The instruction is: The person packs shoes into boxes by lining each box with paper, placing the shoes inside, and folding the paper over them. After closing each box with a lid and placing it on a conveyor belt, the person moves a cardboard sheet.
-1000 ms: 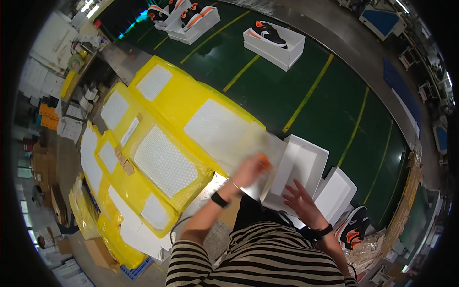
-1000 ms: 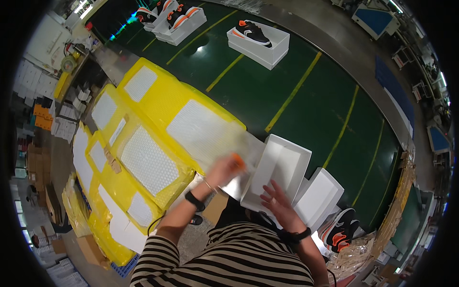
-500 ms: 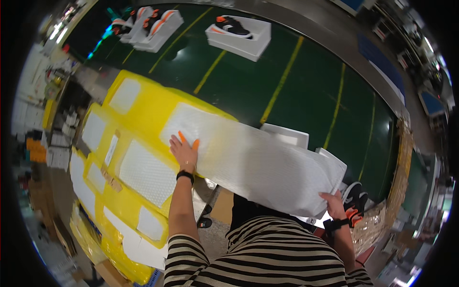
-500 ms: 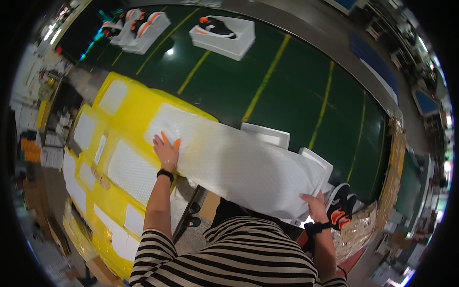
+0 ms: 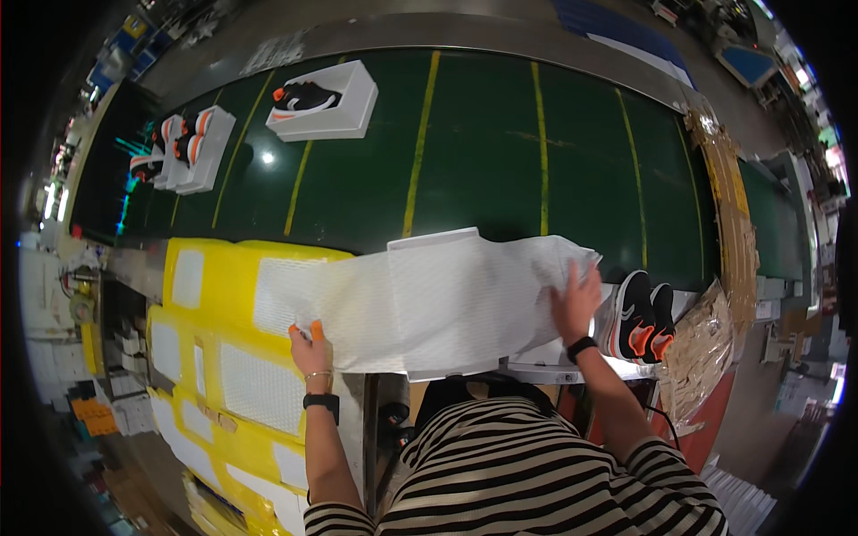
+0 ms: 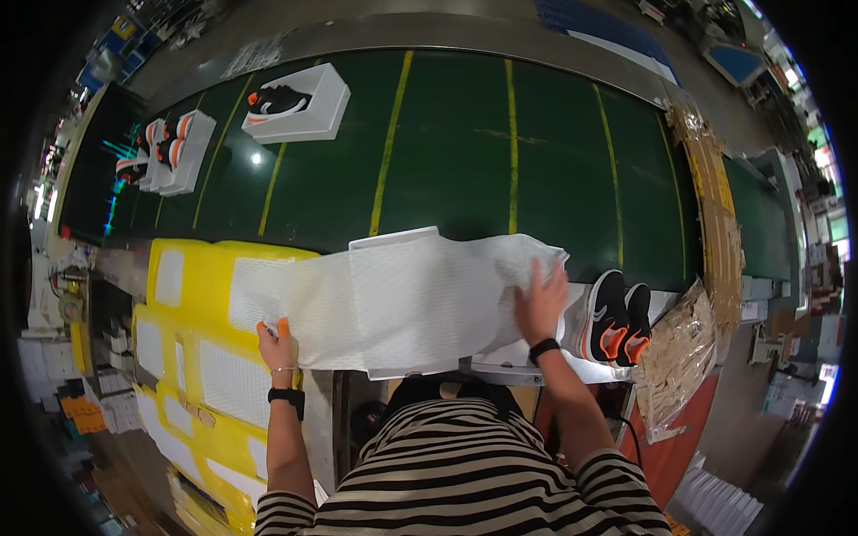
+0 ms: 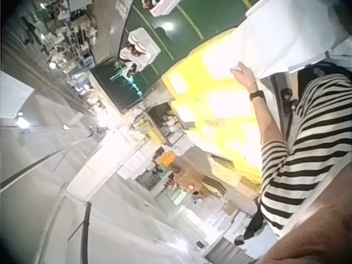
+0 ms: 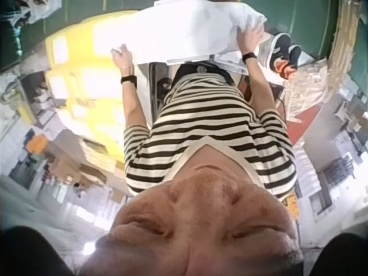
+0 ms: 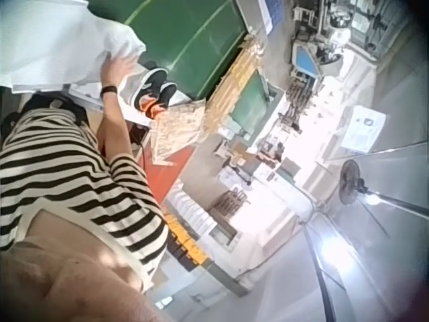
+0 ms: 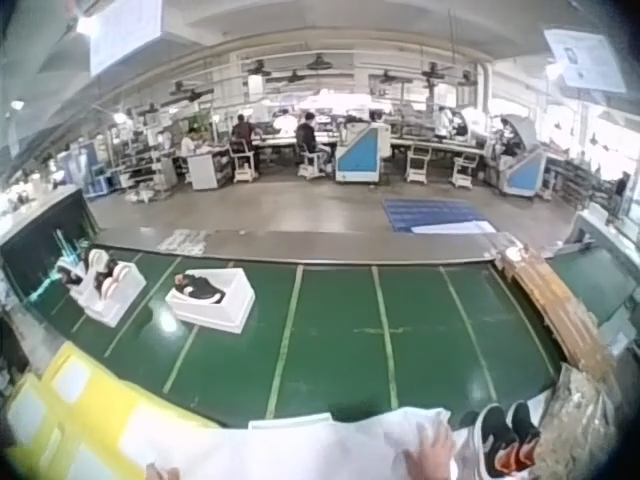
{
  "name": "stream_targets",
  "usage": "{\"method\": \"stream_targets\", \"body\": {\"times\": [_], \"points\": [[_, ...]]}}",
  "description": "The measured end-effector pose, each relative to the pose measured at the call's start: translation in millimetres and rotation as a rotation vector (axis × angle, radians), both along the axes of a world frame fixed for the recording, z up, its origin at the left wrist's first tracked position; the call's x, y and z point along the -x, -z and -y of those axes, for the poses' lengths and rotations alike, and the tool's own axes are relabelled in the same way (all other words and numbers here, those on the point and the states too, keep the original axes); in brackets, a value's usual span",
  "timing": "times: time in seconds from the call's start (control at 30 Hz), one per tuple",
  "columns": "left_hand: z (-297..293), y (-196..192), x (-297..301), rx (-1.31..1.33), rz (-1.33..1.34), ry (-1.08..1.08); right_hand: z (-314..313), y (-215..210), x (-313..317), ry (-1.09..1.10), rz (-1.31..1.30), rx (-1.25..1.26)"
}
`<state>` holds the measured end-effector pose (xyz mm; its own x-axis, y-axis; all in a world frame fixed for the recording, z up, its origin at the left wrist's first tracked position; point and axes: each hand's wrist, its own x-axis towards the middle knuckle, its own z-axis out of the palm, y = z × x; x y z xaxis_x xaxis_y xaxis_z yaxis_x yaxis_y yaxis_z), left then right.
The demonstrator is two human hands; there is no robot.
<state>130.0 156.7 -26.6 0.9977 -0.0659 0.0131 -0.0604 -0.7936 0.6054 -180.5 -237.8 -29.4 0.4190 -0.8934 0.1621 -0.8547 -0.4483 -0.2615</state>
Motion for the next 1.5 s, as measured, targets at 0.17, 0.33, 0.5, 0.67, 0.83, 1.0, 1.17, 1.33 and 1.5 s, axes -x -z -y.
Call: {"method": "stream_targets", "body": {"times": [0.17,0.33,0.5,0.67,0.83,1.0,1.17,1.33,1.5], "points": [[-7.3,3.3,3.9,-0.069,-0.003,0.053,-13.1,57.7,11.7,-0.089,-0.25,-0.377],[-3.1,1.5,1.0,0.003,0.145,0.03,22.8,40.2,39.9,-0.217,-0.146,-0.39],[-28.6,5.3,-3.8,0.115,0.198,0.03,78.6,-57.1,132.4,-0.105,0.133,0.097],[-6.0,-5.0,-5.3,0.008,0.106,0.005,131.1,17.8,312.6,0.514,0.058,-0.14],[-13.3,-8.0,-1.4,-0.029,0.093,-0.041,120.5,26.8,319.4,0.24,0.2,-0.217],[-18.3,-0.8,-3.6,-0.015,0.066,-0.061,134.2,-9.2,311.3,0.185,0.158,-0.389],[-6.6,-12.4,-2.4,-0.006,0.041,-0.052,107.6,-99.7,252.0,0.144,0.237,0.081],[-17.9,-15.4,-2.1,0.002,0.059,-0.07,24.5,-126.7,80.3,0.104,0.912,-1.119],[-5.2,-31.2,-2.2,0.029,0.04,-0.097,-85.4,-72.9,-75.9,-0.046,0.884,-1.988]]}}
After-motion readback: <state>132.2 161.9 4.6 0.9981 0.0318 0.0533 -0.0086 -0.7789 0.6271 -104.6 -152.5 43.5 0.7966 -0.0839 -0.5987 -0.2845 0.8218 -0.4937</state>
